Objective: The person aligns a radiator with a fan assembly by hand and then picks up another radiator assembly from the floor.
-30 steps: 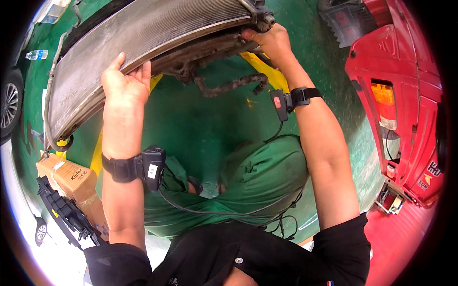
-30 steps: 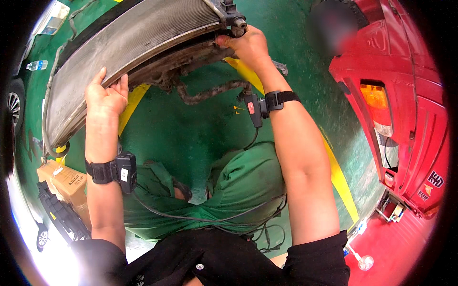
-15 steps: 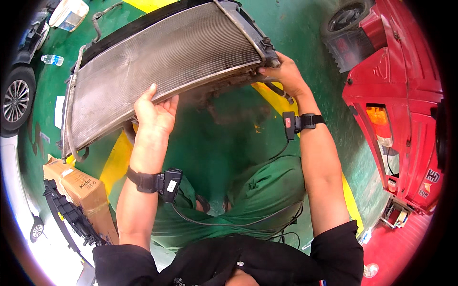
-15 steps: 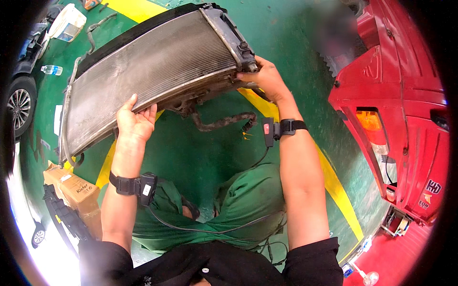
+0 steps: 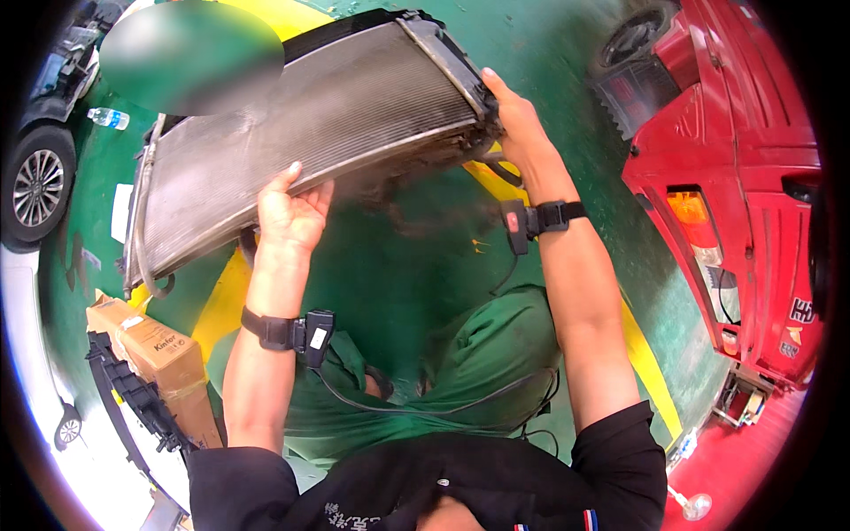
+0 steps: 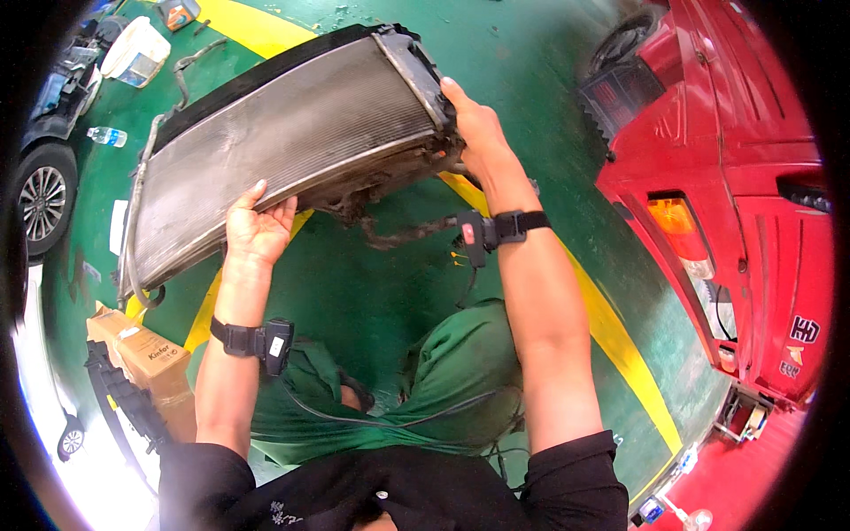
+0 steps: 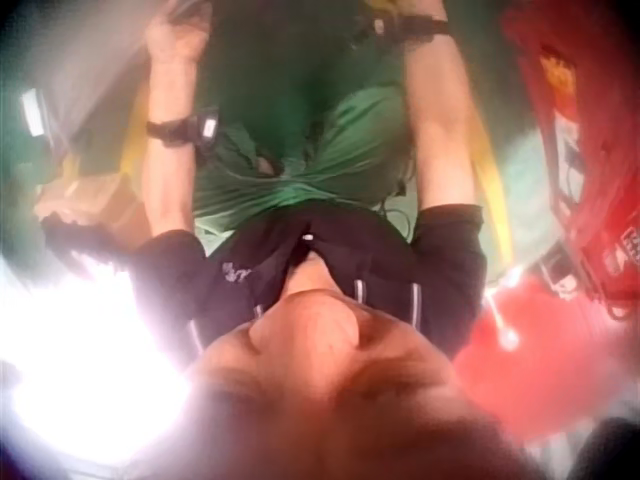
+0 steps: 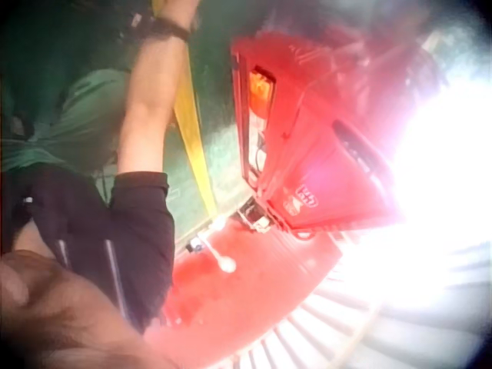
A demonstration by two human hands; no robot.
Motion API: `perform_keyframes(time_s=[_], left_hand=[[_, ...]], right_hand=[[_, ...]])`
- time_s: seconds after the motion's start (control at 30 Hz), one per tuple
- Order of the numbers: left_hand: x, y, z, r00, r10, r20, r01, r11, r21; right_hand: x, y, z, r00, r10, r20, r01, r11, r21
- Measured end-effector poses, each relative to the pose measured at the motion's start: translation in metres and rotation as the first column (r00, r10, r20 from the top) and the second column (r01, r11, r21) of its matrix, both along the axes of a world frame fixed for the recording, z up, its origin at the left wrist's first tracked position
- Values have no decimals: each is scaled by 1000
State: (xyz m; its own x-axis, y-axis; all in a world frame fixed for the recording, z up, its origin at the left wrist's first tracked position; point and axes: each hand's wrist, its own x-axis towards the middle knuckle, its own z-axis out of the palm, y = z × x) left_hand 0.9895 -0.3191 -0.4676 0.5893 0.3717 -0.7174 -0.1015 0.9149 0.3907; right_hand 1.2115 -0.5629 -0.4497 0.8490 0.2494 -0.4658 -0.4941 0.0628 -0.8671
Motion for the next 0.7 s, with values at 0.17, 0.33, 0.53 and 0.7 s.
perform_keyframes(time_s=[0.17,0.33,0.53,0.7], left_hand=[[-9,7,-8,985,-41,168,52,997,-62],[-6,-1,-10,960,-119,253,136,989,-50],[-17,2,-12,974,-93,208,93,996,9],[-10,0,-13,974,-101,202,107,994,-18]], right_hand=[[1,-1,-8,982,34,184,2,982,-191],[17,-19,-33,953,8,304,16,997,-77],[4,5,18,987,158,35,-113,830,-547],[24,17,-5,848,444,291,55,471,-880]])
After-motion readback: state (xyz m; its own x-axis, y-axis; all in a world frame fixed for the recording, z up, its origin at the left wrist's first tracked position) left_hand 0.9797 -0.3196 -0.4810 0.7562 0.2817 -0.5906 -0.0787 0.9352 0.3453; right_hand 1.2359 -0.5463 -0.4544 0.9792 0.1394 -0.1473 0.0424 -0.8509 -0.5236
